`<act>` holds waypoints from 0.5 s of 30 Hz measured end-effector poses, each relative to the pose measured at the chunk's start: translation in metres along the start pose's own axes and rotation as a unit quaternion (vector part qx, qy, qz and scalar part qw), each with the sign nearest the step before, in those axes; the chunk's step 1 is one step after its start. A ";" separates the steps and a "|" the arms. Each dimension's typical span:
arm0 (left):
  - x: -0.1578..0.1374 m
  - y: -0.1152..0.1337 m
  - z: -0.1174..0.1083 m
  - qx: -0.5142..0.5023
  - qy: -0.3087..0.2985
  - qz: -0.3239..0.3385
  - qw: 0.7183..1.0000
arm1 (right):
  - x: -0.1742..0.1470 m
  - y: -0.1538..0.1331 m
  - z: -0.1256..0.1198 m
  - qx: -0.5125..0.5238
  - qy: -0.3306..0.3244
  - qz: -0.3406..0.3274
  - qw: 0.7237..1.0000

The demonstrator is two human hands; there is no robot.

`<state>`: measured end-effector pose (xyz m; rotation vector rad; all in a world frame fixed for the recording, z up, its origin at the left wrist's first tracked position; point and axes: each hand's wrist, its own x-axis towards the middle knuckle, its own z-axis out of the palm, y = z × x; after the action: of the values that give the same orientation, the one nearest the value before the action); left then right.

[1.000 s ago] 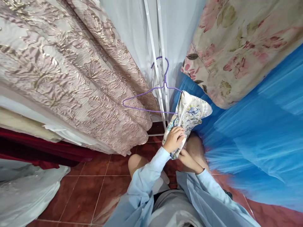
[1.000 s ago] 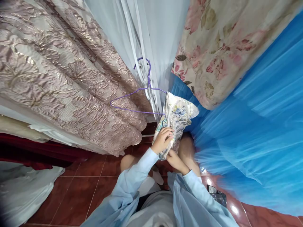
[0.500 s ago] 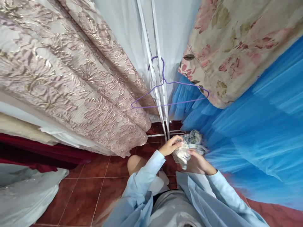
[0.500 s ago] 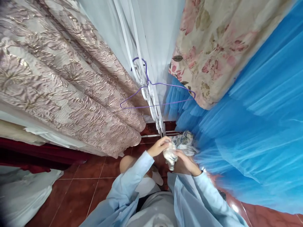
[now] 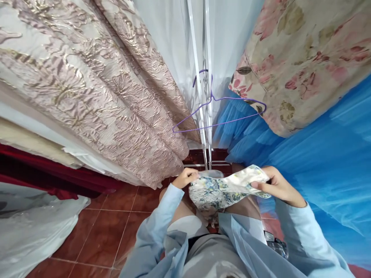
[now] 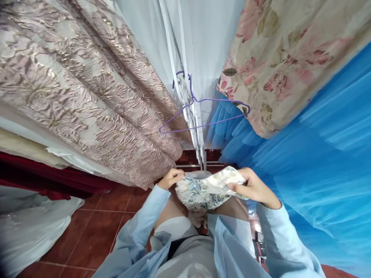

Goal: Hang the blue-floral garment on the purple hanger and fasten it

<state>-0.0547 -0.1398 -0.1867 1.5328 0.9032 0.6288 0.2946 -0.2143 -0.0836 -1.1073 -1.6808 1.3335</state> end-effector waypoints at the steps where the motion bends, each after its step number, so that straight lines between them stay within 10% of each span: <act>1: -0.004 0.002 -0.014 0.024 0.017 0.005 1.000 | -0.004 0.001 -0.003 0.021 0.020 -0.007 1.000; 7: -0.023 0.030 -0.084 0.106 0.115 0.058 0.986 | -0.009 0.014 -0.010 0.105 0.122 0.017 0.987; 15: 0.056 0.058 -0.140 -0.014 0.380 0.208 0.901 | 0.037 0.005 0.045 0.011 -0.030 -0.025 0.999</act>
<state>-0.1260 -0.0154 -0.1127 1.4671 1.1262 1.6185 0.2412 -0.1960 -0.0972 -1.0148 -1.7224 1.3632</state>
